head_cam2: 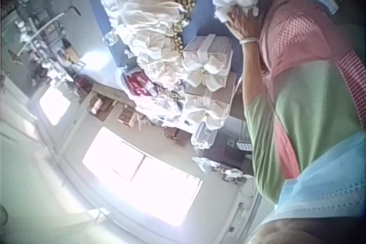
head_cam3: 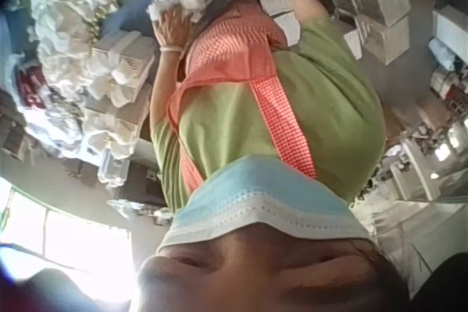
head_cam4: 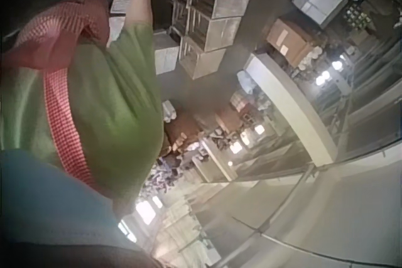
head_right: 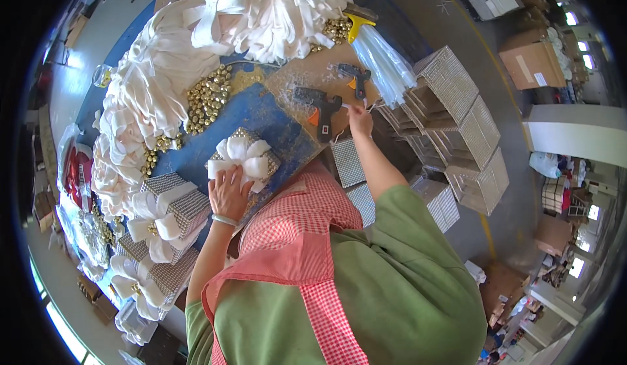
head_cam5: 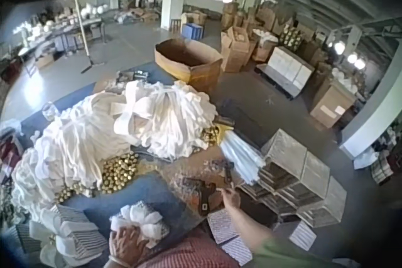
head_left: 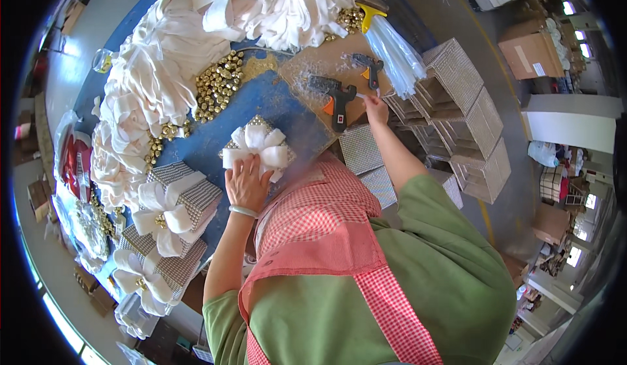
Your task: The person is assembling decorative gift boxes by gluing ribbons and bells onto them using a hot glue gun.
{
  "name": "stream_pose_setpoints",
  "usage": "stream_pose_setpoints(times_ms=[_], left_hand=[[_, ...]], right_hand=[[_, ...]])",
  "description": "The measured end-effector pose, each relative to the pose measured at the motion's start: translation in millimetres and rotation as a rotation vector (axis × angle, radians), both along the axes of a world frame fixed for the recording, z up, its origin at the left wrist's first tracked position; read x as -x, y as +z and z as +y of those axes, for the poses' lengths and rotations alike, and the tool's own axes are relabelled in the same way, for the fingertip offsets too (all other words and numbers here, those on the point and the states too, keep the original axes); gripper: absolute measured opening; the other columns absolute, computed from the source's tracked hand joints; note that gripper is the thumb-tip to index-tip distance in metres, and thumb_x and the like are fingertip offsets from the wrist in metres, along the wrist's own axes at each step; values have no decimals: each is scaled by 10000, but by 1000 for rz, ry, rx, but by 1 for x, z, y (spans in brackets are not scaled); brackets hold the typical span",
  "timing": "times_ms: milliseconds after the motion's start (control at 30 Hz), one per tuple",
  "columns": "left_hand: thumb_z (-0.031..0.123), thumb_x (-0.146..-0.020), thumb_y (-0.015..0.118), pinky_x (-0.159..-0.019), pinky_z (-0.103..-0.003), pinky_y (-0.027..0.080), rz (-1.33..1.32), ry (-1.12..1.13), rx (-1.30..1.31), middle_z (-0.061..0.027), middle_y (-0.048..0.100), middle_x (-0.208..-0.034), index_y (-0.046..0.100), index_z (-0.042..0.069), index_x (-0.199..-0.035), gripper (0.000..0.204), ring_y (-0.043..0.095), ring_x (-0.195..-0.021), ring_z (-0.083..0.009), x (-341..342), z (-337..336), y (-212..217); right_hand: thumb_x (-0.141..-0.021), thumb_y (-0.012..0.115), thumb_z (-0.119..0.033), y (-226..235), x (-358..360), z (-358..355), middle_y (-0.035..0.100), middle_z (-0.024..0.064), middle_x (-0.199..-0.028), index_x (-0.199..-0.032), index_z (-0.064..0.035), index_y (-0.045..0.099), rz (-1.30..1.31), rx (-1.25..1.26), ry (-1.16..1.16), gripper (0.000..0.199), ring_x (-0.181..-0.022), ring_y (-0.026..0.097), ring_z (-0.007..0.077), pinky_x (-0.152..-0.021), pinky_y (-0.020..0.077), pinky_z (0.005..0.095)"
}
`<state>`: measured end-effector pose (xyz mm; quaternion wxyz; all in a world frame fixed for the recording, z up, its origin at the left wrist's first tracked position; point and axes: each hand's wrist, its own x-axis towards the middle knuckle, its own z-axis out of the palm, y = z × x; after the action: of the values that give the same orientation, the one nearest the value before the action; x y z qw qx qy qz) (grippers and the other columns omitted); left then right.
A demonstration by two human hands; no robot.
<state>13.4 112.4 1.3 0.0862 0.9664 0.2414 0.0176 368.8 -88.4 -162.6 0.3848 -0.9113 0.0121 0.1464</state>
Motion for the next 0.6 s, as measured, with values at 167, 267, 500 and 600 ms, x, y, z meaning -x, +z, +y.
stream_pose_setpoints(times_ms=[167, 267, 500, 600], left_hand=[[376, -834, 607, -822, -391, 401, 77, 35, -6, -39, 562, -1201, 570, 63, -1204, 487, 490, -1079, -245, -1, -3, 4], [372, -826, 614, -832, -395, 402, 127, 76, -20, -37, 552, -1219, 557, 64, -1231, 512, 487, -1083, -246, -1, -9, 5], [374, -803, 636, -857, -392, 401, 181, 115, 17, -38, 568, -1220, 578, 70, -1190, 496, 486, -1116, -244, -17, -9, 13], [381, -791, 637, -839, -393, 405, 100, 121, 5, -43, 569, -1183, 582, 56, -1167, 500, 484, -1085, -236, -14, -11, 9]], right_hand=[[-785, 645, -399, -15, -55, 16, 693, 93, -943, -1022, -128, 660, -129, 93, 5, 360, -912, 656, 277, -786, 506, 402], [-733, 710, -421, -2, -65, 35, 670, 137, -996, -1046, -98, 644, -144, 197, 25, 454, -961, 633, 305, -837, 489, 406], [-669, 795, -383, -56, -109, 16, 662, 165, -986, -1028, -23, 606, -84, 37, 295, 543, -945, 638, 307, -834, 476, 396], [-761, 735, -282, -2, -93, 29, 672, 87, -772, -890, -9, 637, 84, 0, 235, 317, -673, 678, 187, -635, 515, 322]])
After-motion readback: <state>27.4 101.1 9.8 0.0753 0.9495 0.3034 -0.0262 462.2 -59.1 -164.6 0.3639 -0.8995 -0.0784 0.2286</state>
